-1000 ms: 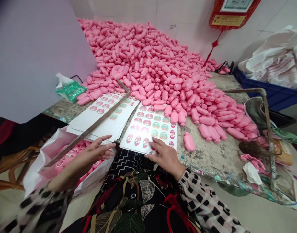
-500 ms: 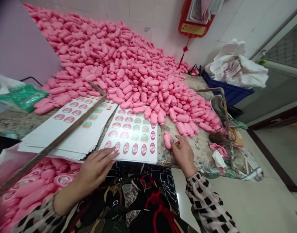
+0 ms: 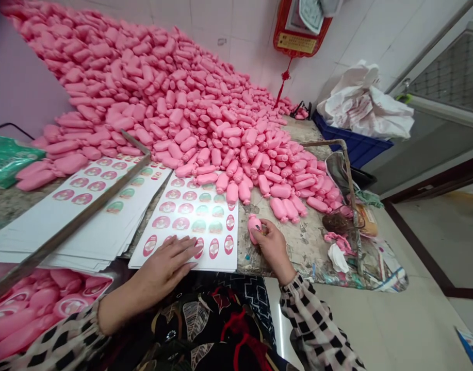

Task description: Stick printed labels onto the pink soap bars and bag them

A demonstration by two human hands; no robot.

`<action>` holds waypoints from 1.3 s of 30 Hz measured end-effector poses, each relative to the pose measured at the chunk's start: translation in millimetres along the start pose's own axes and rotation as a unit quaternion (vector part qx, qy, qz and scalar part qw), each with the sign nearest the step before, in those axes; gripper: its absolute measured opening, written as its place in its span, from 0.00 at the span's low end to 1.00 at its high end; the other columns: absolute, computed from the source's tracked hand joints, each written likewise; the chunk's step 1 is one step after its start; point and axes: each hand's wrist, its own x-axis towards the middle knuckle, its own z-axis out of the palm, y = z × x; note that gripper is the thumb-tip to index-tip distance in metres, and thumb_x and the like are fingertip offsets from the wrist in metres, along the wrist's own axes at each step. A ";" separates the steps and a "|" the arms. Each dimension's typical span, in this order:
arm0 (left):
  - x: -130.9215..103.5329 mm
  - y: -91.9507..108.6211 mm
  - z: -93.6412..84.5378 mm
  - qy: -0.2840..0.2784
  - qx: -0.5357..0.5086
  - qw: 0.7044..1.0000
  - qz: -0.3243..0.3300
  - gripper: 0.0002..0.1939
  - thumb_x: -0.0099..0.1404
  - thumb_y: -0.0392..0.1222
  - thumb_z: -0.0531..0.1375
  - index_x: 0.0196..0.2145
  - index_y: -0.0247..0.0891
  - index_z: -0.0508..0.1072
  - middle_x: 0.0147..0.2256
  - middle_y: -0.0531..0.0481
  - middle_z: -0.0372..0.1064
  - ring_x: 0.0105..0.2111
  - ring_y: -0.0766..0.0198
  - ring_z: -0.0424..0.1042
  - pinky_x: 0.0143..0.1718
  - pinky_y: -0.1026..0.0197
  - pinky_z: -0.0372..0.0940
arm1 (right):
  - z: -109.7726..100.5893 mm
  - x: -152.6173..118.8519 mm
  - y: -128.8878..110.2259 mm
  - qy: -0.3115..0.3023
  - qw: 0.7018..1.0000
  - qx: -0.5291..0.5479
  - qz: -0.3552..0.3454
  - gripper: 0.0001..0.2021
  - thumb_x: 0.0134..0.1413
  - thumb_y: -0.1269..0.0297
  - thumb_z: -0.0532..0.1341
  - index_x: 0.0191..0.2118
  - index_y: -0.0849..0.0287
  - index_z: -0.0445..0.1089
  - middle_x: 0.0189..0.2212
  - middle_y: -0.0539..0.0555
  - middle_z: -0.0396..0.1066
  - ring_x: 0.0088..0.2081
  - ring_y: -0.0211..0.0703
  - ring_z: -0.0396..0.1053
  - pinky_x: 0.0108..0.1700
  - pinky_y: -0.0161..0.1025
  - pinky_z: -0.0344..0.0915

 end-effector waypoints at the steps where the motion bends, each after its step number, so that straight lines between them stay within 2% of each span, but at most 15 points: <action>1: 5.2 8.1 -0.6 0.018 -0.055 0.998 -0.022 0.19 0.63 0.47 0.56 0.52 0.49 0.69 0.55 0.49 0.64 0.57 0.53 0.59 0.61 0.45 0.41 | 3.3 -2.5 -5.8 -0.007 0.998 0.061 0.008 0.23 0.43 0.53 0.62 0.45 0.61 0.68 0.29 0.52 0.72 0.28 0.41 0.67 0.30 0.38 0.64; 3: 20.3 26.6 1.7 0.039 -0.188 0.977 -0.091 0.20 0.62 0.48 0.57 0.53 0.48 0.68 0.53 0.49 0.66 0.55 0.55 0.61 0.58 0.49 0.49 | 13.3 -11.7 -21.3 -0.037 0.984 0.175 0.016 0.24 0.42 0.54 0.64 0.46 0.59 0.66 0.33 0.53 0.72 0.29 0.41 0.68 0.32 0.38 0.66; 6: 47.3 49.5 14.4 0.012 -0.411 0.890 -0.195 0.22 0.60 0.50 0.59 0.52 0.43 0.68 0.48 0.46 0.70 0.48 0.57 0.68 0.50 0.54 0.59 | 33.8 -33.9 -46.4 -0.092 0.961 0.261 0.010 0.23 0.45 0.55 0.63 0.47 0.56 0.64 0.33 0.52 0.71 0.30 0.39 0.68 0.35 0.38 0.67; 8: 60.2 56.4 24.9 0.015 -0.533 0.821 -0.205 0.17 0.60 0.50 0.59 0.44 0.38 0.72 0.40 0.46 0.72 0.41 0.60 0.70 0.45 0.58 0.63 | 45.9 -48.9 -56.6 -0.112 0.961 0.253 -0.018 0.19 0.48 0.54 0.62 0.46 0.55 0.65 0.32 0.51 0.70 0.32 0.40 0.68 0.37 0.39 0.67; 10: 65.2 56.8 31.6 0.040 -0.603 0.770 -0.204 0.14 0.60 0.48 0.60 0.39 0.36 0.72 0.37 0.47 0.72 0.39 0.62 0.70 0.43 0.61 0.63 | 51.7 -57.8 -57.7 -0.143 0.962 0.226 -0.051 0.17 0.50 0.54 0.61 0.46 0.53 0.66 0.33 0.50 0.69 0.36 0.40 0.68 0.41 0.39 0.67; 13: 62.2 51.4 28.4 0.061 -0.623 0.743 -0.239 0.15 0.58 0.44 0.63 0.41 0.36 0.70 0.39 0.45 0.71 0.39 0.61 0.71 0.41 0.60 0.65 | 45.0 -50.9 -44.0 -0.200 0.963 0.175 -0.053 0.22 0.48 0.54 0.63 0.50 0.53 0.65 0.33 0.49 0.69 0.34 0.39 0.68 0.39 0.38 0.67; 16: 60.1 46.0 15.2 0.062 -0.598 0.750 -0.274 0.18 0.57 0.43 0.63 0.43 0.35 0.66 0.39 0.41 0.71 0.32 0.60 0.73 0.33 0.58 0.67 | 29.9 -20.1 -25.0 -0.167 0.981 0.079 -0.065 0.23 0.53 0.51 0.58 0.54 0.54 0.63 0.34 0.51 0.70 0.33 0.40 0.68 0.37 0.39 0.66; 18: 64.2 44.3 7.1 0.049 -0.571 0.773 -0.272 0.19 0.57 0.44 0.62 0.44 0.35 0.64 0.36 0.41 0.71 0.26 0.62 0.72 0.27 0.60 0.66 | 23.5 5.3 -17.3 -0.084 0.988 -0.013 -0.127 0.17 0.56 0.52 0.54 0.46 0.55 0.70 0.38 0.54 0.71 0.41 0.44 0.68 0.45 0.42 0.64; 21: 77.8 44.5 0.3 0.014 -0.527 0.810 -0.259 0.20 0.57 0.44 0.62 0.46 0.36 0.63 0.31 0.45 0.71 0.21 0.66 0.70 0.19 0.66 0.61 | 22.5 34.6 -18.3 -0.023 0.975 -0.136 -0.173 0.15 0.58 0.56 0.52 0.42 0.55 0.72 0.42 0.54 0.72 0.44 0.45 0.67 0.47 0.43 0.61; 23: 88.0 45.9 -1.6 -0.007 -0.507 0.820 -0.266 0.19 0.57 0.46 0.61 0.44 0.37 0.63 0.29 0.47 0.70 0.19 0.66 0.68 0.15 0.67 0.57 | 25.2 44.6 -25.3 -0.014 0.961 -0.205 -0.186 0.14 0.59 0.58 0.51 0.42 0.54 0.72 0.41 0.54 0.72 0.42 0.45 0.68 0.45 0.41 0.62; 27: 101.1 48.0 -3.0 -0.027 -0.508 0.810 -0.292 0.18 0.57 0.51 0.61 0.39 0.36 0.64 0.28 0.47 0.70 0.17 0.69 0.64 0.14 0.67 0.58 | 33.6 52.0 -42.0 -0.025 0.930 -0.302 -0.207 0.15 0.61 0.59 0.49 0.44 0.54 0.71 0.40 0.55 0.72 0.41 0.45 0.68 0.42 0.40 0.61; 33: 102.2 43.1 -2.1 -0.010 -0.523 0.800 -0.294 0.19 0.59 0.54 0.58 0.41 0.36 0.66 0.27 0.48 0.69 0.18 0.70 0.63 0.18 0.67 0.58 | 44.3 61.7 -58.9 -0.064 0.918 -0.318 -0.228 0.17 0.62 0.58 0.47 0.51 0.50 0.66 0.43 0.53 0.71 0.42 0.45 0.68 0.40 0.38 0.59; 35: 102.1 38.3 -2.0 -0.015 -0.492 0.827 -0.271 0.18 0.58 0.51 0.59 0.40 0.36 0.65 0.29 0.48 0.69 0.20 0.71 0.63 0.20 0.67 0.58 | 40.7 63.2 -60.2 -0.068 0.923 -0.298 -0.234 0.17 0.61 0.59 0.48 0.51 0.49 0.66 0.44 0.52 0.71 0.43 0.44 0.68 0.41 0.37 0.59; 36: 102.7 35.5 -1.9 -0.015 -0.454 0.854 -0.253 0.18 0.57 0.50 0.60 0.40 0.36 0.65 0.30 0.49 0.69 0.21 0.71 0.63 0.22 0.66 0.58 | 37.8 63.2 -59.5 -0.061 0.926 -0.292 -0.230 0.16 0.61 0.59 0.48 0.50 0.50 0.67 0.43 0.52 0.71 0.43 0.44 0.67 0.40 0.37 0.58; 39: 107.2 27.8 -0.1 -0.006 -0.193 0.969 -0.156 0.13 0.58 0.47 0.59 0.38 0.38 0.67 0.31 0.51 0.67 0.27 0.65 0.66 0.29 0.63 0.62 | 29.5 60.5 -53.6 -0.021 0.927 -0.316 -0.202 0.14 0.61 0.60 0.49 0.45 0.54 0.69 0.39 0.53 0.71 0.40 0.43 0.67 0.37 0.36 0.57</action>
